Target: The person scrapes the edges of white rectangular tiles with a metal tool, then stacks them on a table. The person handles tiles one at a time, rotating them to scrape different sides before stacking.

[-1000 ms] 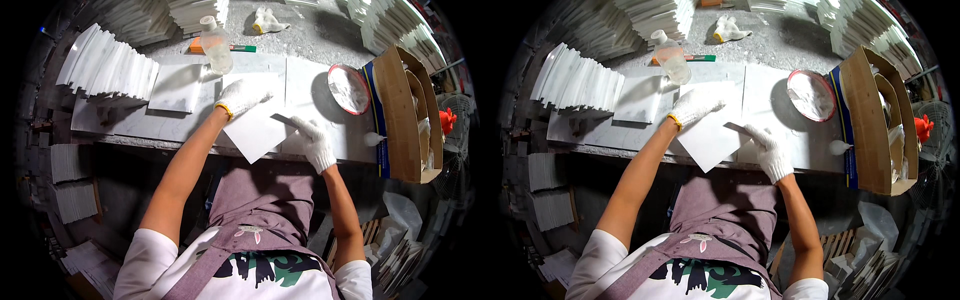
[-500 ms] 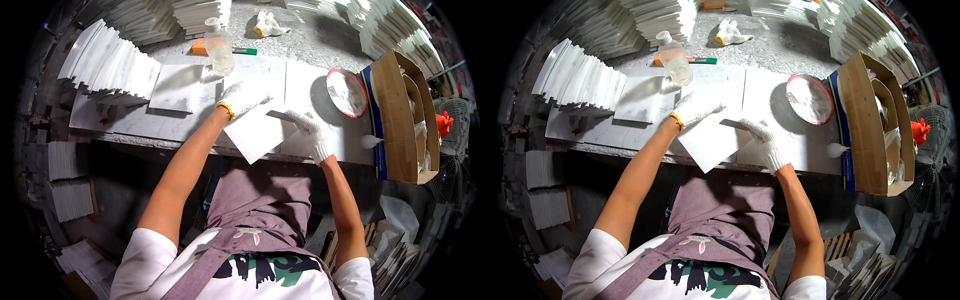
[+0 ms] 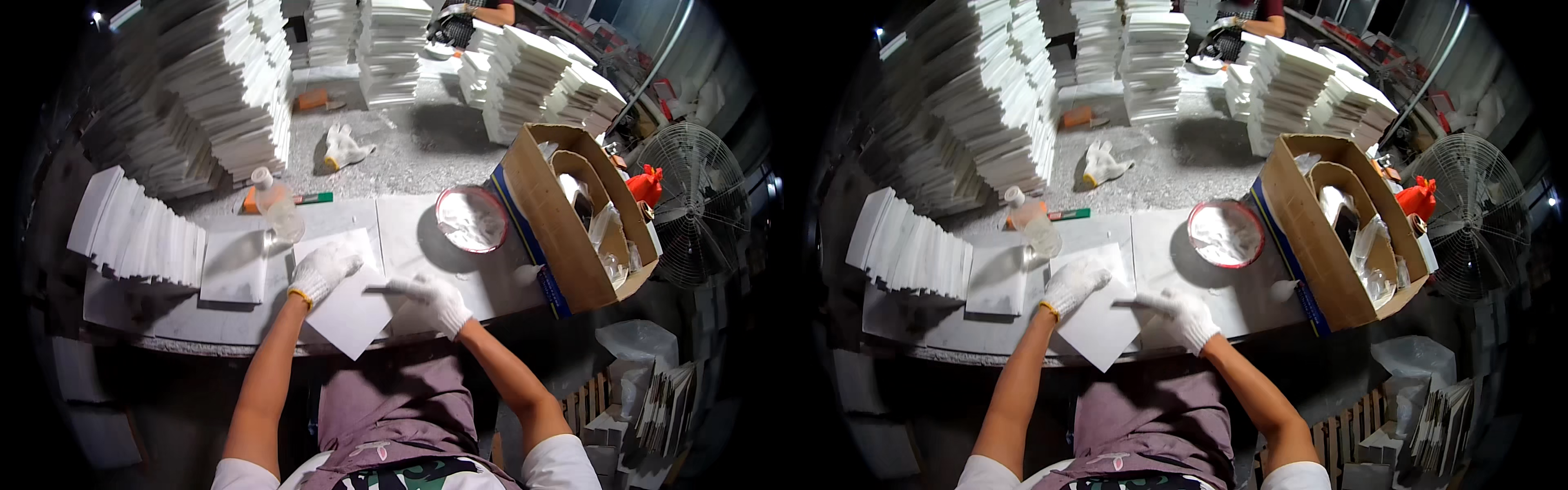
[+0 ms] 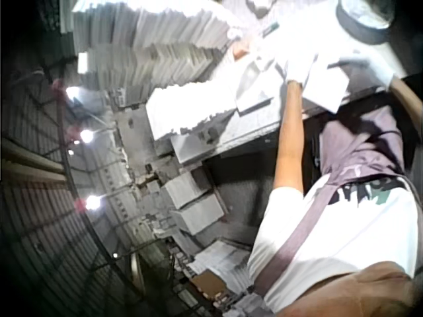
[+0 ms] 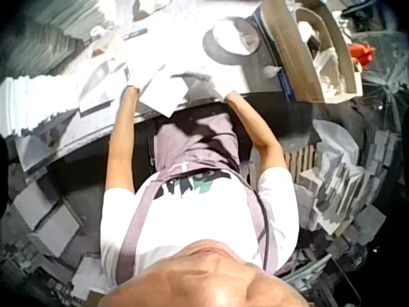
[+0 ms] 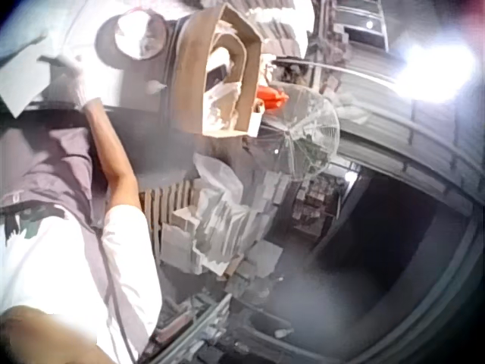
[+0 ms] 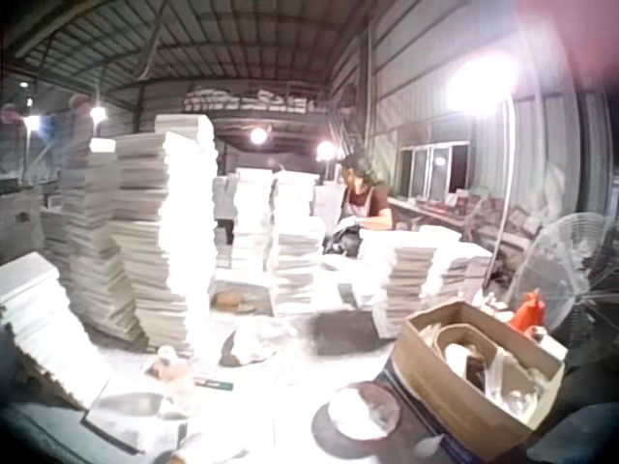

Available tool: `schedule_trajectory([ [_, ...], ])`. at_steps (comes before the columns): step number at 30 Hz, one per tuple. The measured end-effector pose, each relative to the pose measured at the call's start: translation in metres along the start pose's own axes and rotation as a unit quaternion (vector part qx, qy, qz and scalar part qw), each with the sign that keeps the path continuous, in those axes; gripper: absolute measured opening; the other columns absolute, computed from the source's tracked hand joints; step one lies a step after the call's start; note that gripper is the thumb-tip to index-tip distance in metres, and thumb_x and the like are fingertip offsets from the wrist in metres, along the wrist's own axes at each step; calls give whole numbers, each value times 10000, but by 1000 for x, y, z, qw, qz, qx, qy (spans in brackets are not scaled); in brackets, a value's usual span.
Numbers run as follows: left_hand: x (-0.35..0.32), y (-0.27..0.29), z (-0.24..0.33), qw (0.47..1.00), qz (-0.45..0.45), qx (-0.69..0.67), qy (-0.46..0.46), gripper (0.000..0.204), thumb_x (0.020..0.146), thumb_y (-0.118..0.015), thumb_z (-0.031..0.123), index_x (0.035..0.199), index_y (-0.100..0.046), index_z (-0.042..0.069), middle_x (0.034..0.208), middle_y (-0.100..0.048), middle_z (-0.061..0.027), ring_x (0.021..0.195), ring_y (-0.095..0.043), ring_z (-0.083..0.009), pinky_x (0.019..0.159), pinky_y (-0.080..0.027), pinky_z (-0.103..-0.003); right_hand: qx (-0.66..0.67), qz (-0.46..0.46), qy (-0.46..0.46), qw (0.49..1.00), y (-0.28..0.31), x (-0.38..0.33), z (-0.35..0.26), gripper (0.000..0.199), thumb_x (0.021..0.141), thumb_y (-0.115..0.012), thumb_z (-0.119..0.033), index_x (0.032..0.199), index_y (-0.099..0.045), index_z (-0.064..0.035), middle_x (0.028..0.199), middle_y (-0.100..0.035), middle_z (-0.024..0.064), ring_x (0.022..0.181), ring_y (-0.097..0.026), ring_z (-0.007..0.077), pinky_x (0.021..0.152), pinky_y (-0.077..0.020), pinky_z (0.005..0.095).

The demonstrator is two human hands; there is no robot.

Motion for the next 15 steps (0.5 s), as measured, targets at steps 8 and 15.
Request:
schedule_trajectory([
  [8, -1, 5, 8, 999, -32, -15, -31, 529, 809, -588, 497, 1117, -614, 67, 1133, -615, -200, 1068, -568, -366, 912, -445, -416, -81, 25, 49, 995, 11, 3, -14, 450, 796, -557, -28, 1161, -652, -275, 744, -582, 85, 649, -580, 274, 578, -459, 365],
  [15, 3, -2, 0, 999, -9, -34, 6, 510, 814, -614, 481, 1085, -629, 49, 1070, -642, -200, 1012, -602, -343, 879, -458, -395, -102, -52, 42, 993, 9, -18, -14, 437, 842, -543, -57, 1208, -627, -280, 801, -565, 106, 726, -587, 275, 623, -469, 372],
])
Point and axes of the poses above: each hand's wrist, its own x-axis towards the middle knuckle, its own y-axis out of the back of the hand, z = x × y, the point moved 1 cm from there along x, towards the middle knuckle
